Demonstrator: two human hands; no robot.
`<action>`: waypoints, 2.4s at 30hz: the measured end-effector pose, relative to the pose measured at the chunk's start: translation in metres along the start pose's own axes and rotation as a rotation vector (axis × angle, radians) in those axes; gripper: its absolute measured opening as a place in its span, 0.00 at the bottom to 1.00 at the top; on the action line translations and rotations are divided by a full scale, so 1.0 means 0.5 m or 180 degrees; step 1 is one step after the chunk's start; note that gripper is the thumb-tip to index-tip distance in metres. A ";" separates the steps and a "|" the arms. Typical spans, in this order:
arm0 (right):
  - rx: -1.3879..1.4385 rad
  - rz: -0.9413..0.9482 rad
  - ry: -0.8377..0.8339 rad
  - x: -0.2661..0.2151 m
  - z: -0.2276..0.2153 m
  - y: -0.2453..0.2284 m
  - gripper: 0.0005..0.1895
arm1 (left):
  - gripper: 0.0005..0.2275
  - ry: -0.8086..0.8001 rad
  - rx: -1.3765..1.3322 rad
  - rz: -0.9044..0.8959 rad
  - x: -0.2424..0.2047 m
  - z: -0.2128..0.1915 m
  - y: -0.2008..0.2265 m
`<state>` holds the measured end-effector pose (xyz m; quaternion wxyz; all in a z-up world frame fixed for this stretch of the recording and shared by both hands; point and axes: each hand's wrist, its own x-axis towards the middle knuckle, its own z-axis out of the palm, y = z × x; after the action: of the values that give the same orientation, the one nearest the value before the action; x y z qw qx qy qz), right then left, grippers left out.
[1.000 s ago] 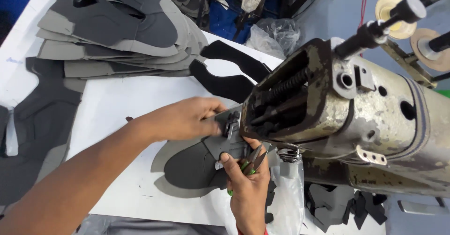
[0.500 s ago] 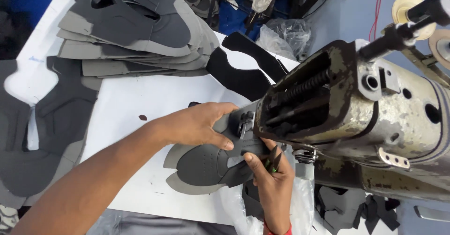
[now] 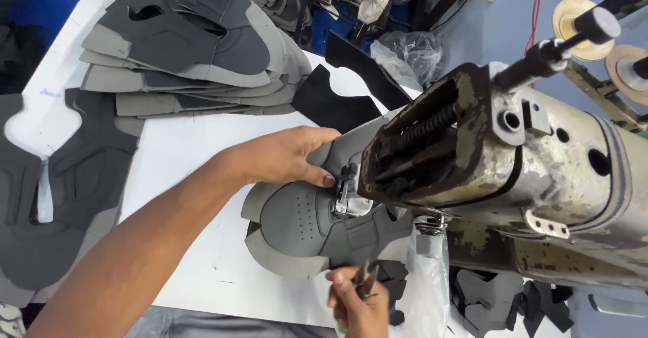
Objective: The person uses a sewing machine to stitch together gray and black synthetic shoe components. They guide the material under the needle, aligning the edges, and then cut the thread with a small tool before moving the finished piece aside and picking up the next one.
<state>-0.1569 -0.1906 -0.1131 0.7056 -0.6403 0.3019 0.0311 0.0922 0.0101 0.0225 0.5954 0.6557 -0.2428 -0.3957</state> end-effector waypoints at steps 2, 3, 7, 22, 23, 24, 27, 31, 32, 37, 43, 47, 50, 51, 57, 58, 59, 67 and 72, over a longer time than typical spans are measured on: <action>0.0251 0.0342 -0.0092 0.007 0.006 0.026 0.14 | 0.20 0.0046 0.0083 -0.0105 -0.001 -0.002 0.006; 0.0729 0.0601 -0.0088 0.012 0.012 0.027 0.16 | 0.20 0.0069 0.0185 -0.0141 -0.001 -0.002 0.008; 0.2282 0.0740 -0.0267 0.040 -0.013 0.136 0.18 | 0.18 0.0045 0.0252 -0.0241 0.000 -0.002 0.026; -0.0930 -0.2106 0.1539 0.079 -0.116 0.243 0.19 | 0.17 -0.0290 0.1397 -0.0211 0.031 -0.028 0.031; -0.0925 -0.2095 0.1538 0.074 -0.115 0.194 0.19 | 0.17 -0.0294 0.1398 -0.0223 0.022 -0.025 0.016; 0.0265 -0.1926 0.1228 0.068 -0.114 0.145 0.15 | 0.18 -0.0146 0.0942 -0.0186 0.011 -0.021 -0.001; 0.1054 -0.1343 0.1179 0.036 -0.062 -0.058 0.14 | 0.22 0.0210 -0.0235 -0.0191 -0.026 0.024 -0.042; 0.0605 -0.1269 0.0522 0.029 -0.052 -0.170 0.20 | 0.25 0.1179 -0.1462 -0.0335 -0.050 0.109 -0.104; 0.0597 -0.1254 0.0511 0.020 -0.037 -0.179 0.20 | 0.25 0.1193 -0.1474 -0.0346 -0.054 0.124 -0.108; -0.0717 -0.0398 0.1144 0.003 0.007 -0.194 0.20 | 0.22 0.1713 -0.1160 0.0132 -0.074 0.159 -0.108; -0.0410 -0.0422 0.1147 0.013 0.015 -0.211 0.14 | 0.21 0.1555 -0.1914 0.0596 -0.059 0.165 -0.124; -0.0589 -0.0851 0.0967 0.028 0.011 -0.212 0.16 | 0.19 0.2164 -0.0857 0.0707 -0.064 0.179 -0.109; -0.0608 -0.0831 0.1001 0.027 0.016 -0.219 0.17 | 0.19 0.2193 -0.0736 0.0706 -0.067 0.178 -0.105; -0.0565 -0.0832 0.0962 0.025 0.015 -0.219 0.17 | 0.19 0.2178 -0.0643 0.0711 -0.068 0.178 -0.106; -0.0521 -0.0770 0.0933 0.041 0.016 -0.216 0.16 | 0.20 0.2209 -0.0514 0.0696 -0.066 0.174 -0.111; -0.0393 -0.0745 0.0959 0.038 0.024 -0.226 0.12 | 0.20 0.2195 -0.0498 0.0642 -0.067 0.174 -0.113; -0.0397 -0.0733 0.0958 0.036 0.027 -0.231 0.12 | 0.20 0.2196 -0.0501 0.0630 -0.067 0.170 -0.117; -0.0270 -0.0762 0.0766 0.044 0.019 -0.219 0.10 | 0.20 0.1854 -0.0009 0.0484 -0.076 0.136 -0.087; -0.0353 -0.0678 0.0710 0.035 0.023 -0.240 0.13 | 0.25 0.3297 0.1947 0.1028 -0.080 0.016 -0.016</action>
<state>-0.0864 -0.2075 -0.0151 0.6306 -0.7061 0.3067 -0.0986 0.0618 0.0385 0.0239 0.4734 0.8584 -0.1209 0.1563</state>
